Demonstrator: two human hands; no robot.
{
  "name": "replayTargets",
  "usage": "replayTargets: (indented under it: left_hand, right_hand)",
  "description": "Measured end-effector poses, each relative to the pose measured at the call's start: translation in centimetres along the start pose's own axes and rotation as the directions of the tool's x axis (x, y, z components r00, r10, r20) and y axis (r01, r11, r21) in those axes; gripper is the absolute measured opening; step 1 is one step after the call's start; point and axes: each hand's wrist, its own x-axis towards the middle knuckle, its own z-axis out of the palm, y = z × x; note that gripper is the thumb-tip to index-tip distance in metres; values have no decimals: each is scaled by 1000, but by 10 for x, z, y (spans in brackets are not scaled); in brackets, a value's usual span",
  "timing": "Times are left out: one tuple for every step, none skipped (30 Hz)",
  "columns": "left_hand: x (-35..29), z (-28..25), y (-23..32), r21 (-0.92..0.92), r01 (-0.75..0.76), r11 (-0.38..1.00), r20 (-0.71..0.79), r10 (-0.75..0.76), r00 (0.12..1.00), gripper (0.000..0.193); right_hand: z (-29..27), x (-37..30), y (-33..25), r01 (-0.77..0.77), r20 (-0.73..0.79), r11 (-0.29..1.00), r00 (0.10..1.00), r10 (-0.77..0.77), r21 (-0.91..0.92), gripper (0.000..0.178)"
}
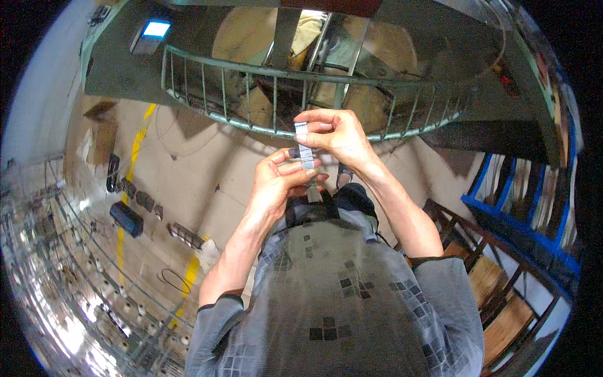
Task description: The person repeatedly picks up small metal strips, aligns them with a circular metal component, and secures them in place. The person also uses a blue-handled tool to adjust or mark the strips during the process.
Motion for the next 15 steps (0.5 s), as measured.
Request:
replayTargets:
  left_hand:
    - [-1,-13,5,25,3,1000,13,-3,1000,43]
    - [-3,-22,7,44,11,999,21,-12,1000,46]
    - [-7,-32,8,68,-4,998,32,2,999,44]
    - [-10,-41,11,95,-24,995,45,20,999,42]
    - [-12,-49,14,124,-53,991,61,46,997,40]
    - [-14,-55,17,113,-58,992,59,52,997,39]
    - [-17,-59,19,100,-62,993,56,56,997,37]
    - [-20,-63,20,80,-62,995,59,58,997,36]
    - [-20,-67,23,134,-55,989,55,48,997,33]
    - [-22,-70,24,115,-67,991,70,60,996,33]
    - [-22,-72,25,97,-71,993,75,64,995,32]
    - [-22,-75,25,78,-74,994,78,68,995,31]
    - [-22,-78,26,92,-70,993,85,62,994,30]
    - [-22,-81,28,104,-66,992,91,57,994,29]
    - [-21,-84,29,115,-64,991,96,53,994,28]
  right_hand:
    - [10,2,2,-10,-38,1000,999,11,24,37]
    - [19,2,3,-27,-71,998,997,31,50,36]
    - [30,1,6,-45,-100,996,994,53,78,36]
    - [41,1,7,-42,-121,993,991,56,111,35]
    - [51,1,8,-1,-167,993,986,20,115,33]
    - [59,1,8,0,-201,996,979,19,92,33]
    - [66,1,8,11,-228,997,974,5,71,33]
    - [72,1,7,-11,-267,999,964,22,41,33]
    - [75,1,6,-41,-273,998,961,52,48,34]
    - [77,0,4,-31,-273,998,961,44,50,34]
    - [79,0,2,-39,-285,998,957,50,44,34]
    - [80,0,0,-52,-293,998,954,62,42,34]
    - [81,0,-1,-49,-280,998,958,59,41,32]
    - [80,-1,-2,-86,-283,996,955,92,36,31]
    - [81,0,-3,-78,-283,995,955,91,54,32]
